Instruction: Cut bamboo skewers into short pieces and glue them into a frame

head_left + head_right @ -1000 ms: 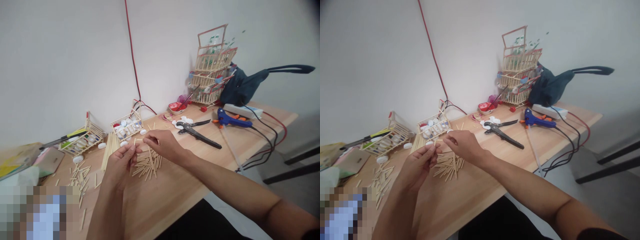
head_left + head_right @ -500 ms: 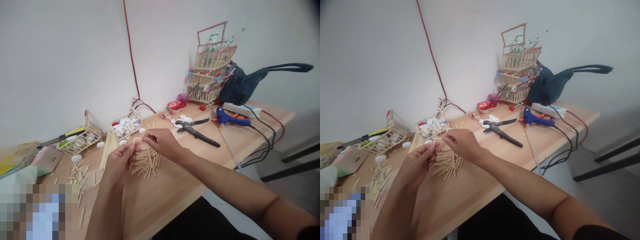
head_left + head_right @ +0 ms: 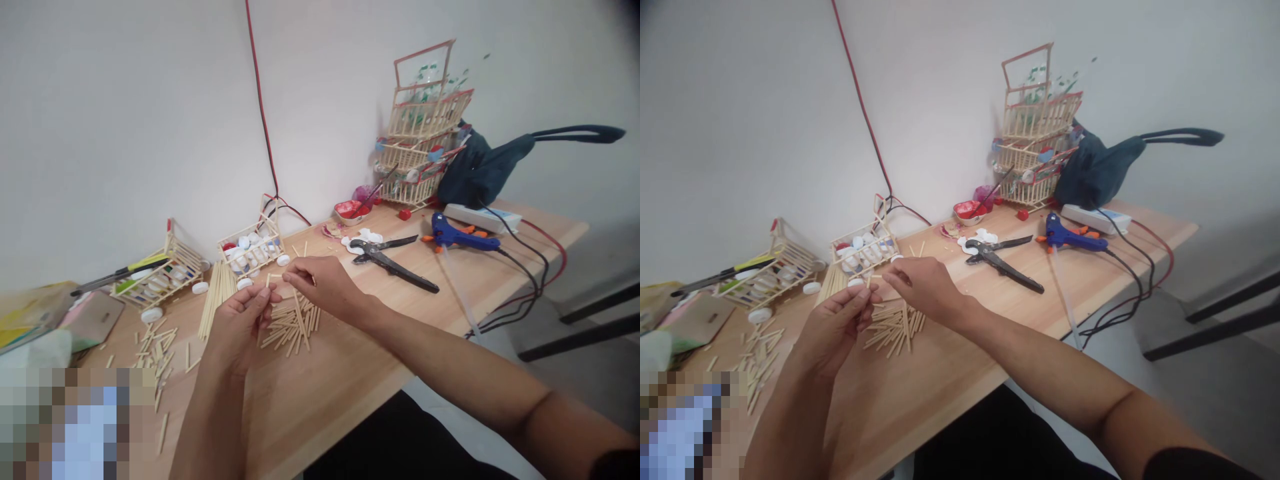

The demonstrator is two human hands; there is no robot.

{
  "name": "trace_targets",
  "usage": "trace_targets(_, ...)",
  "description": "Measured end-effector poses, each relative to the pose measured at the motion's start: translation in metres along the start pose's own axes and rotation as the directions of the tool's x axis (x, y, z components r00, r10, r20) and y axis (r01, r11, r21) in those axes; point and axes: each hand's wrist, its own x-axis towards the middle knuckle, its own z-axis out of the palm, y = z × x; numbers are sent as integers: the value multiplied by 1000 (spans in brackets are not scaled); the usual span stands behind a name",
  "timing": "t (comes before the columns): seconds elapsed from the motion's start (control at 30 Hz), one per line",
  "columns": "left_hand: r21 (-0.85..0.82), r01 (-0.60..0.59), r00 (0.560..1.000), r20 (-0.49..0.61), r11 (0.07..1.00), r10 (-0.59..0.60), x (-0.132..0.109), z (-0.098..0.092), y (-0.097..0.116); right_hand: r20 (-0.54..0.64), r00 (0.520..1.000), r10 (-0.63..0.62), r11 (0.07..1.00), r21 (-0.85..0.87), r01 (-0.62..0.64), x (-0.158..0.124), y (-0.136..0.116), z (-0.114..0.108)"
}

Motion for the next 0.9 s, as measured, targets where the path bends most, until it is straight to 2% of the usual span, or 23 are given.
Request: trace_targets(0.9,53,-12,1000,8,999,12,-1,1,0,-14,1000,-2,999,44,3,-1,0,0)
